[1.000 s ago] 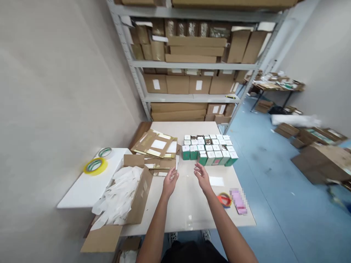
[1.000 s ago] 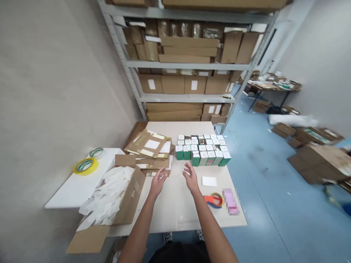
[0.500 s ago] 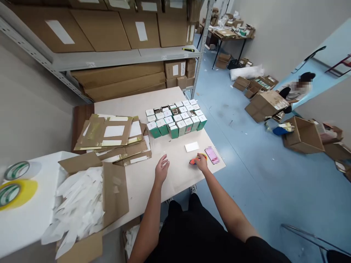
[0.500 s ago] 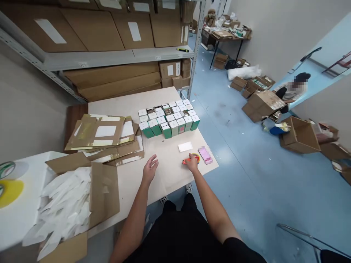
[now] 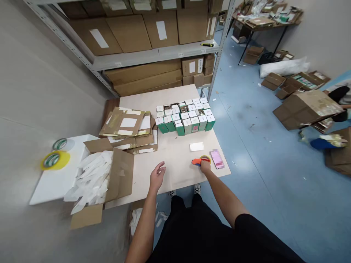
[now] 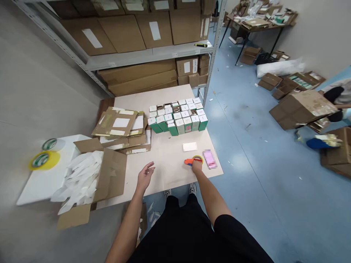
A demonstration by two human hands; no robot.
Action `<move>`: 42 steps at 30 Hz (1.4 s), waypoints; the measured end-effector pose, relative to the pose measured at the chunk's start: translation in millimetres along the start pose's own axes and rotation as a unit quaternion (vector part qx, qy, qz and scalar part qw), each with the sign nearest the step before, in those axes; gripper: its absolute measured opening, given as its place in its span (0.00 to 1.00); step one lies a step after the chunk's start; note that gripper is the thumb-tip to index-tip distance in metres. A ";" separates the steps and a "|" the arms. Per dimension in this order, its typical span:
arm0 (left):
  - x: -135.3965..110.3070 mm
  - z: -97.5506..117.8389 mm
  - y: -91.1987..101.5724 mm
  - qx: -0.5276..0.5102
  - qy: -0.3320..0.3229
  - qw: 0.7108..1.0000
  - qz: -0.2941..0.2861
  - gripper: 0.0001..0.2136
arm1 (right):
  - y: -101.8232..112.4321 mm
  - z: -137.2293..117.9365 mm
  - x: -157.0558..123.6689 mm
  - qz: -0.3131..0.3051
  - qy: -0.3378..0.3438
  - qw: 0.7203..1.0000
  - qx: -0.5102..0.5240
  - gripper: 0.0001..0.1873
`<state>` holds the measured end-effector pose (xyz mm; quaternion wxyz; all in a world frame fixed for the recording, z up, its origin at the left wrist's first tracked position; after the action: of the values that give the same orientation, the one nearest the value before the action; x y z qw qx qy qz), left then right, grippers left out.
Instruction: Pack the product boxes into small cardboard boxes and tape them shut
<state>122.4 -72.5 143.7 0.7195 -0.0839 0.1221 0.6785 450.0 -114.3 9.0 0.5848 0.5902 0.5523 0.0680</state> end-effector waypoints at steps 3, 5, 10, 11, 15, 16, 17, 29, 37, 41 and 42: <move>-2.0 5.4 -11.7 -0.011 -0.013 1.000 0.001 0.25 | 16.2 -11.3 6.5 -0.030 0.020 0.999 -0.022 0.08; 1.2 13.7 -21.7 -0.023 -0.022 0.999 -0.001 0.24 | 29.7 -20.7 3.8 -0.037 0.049 0.998 -0.021 0.07; 16.8 51.4 -43.1 -0.029 -0.050 0.998 -0.006 0.23 | 67.0 -57.8 -32.4 -0.052 0.250 0.951 0.175 0.13; 20.1 61.7 -45.2 -0.025 -0.051 0.998 -0.005 0.23 | 74.8 -66.9 -42.9 -0.066 0.287 0.930 0.218 0.16; 29.7 107.7 -46.7 -0.037 -0.052 0.997 -0.040 0.25 | 107.0 -100.4 -82.0 -0.071 0.374 0.877 0.293 0.22; 30.3 118.8 -45.4 -0.043 -0.055 0.996 -0.062 0.24 | 114.4 -107.1 -89.6 -0.063 0.387 0.873 0.290 0.21; 30.0 128.9 -43.5 -0.044 -0.060 0.994 -0.085 0.23 | 121.0 -113.3 -96.3 -0.056 0.399 0.870 0.284 0.21; 11.5 190.8 30.7 0.056 -0.280 0.958 0.018 0.10 | 116.1 -187.8 -137.1 -0.098 0.458 0.841 0.272 0.24; -10.5 225.4 77.4 0.203 -0.484 0.851 -0.004 0.11 | 82.9 -231.1 -144.5 -0.025 0.413 0.855 0.313 0.26; -35.5 217.6 110.5 0.228 -0.552 0.801 0.050 0.21 | 75.8 -266.0 -150.4 0.064 0.398 0.856 0.325 0.24; -39.1 215.1 122.9 0.202 -0.553 0.806 0.070 0.27 | 75.2 -275.9 -152.0 0.077 0.398 0.856 0.320 0.24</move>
<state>11.3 -40.3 366.2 0.6163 0.4611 -0.1565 0.6189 234.8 -33.7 237.1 0.0869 0.7081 0.6821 0.1608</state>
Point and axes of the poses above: each hand's wrist, its own x-axis towards the middle knuckle, its own y-axis out of the back of the hand, z = x × y, the point moved 2 cm from there along x, towards the middle knuckle, and after that the axes turned 15 degrees about -x, right-handed, at the moved point
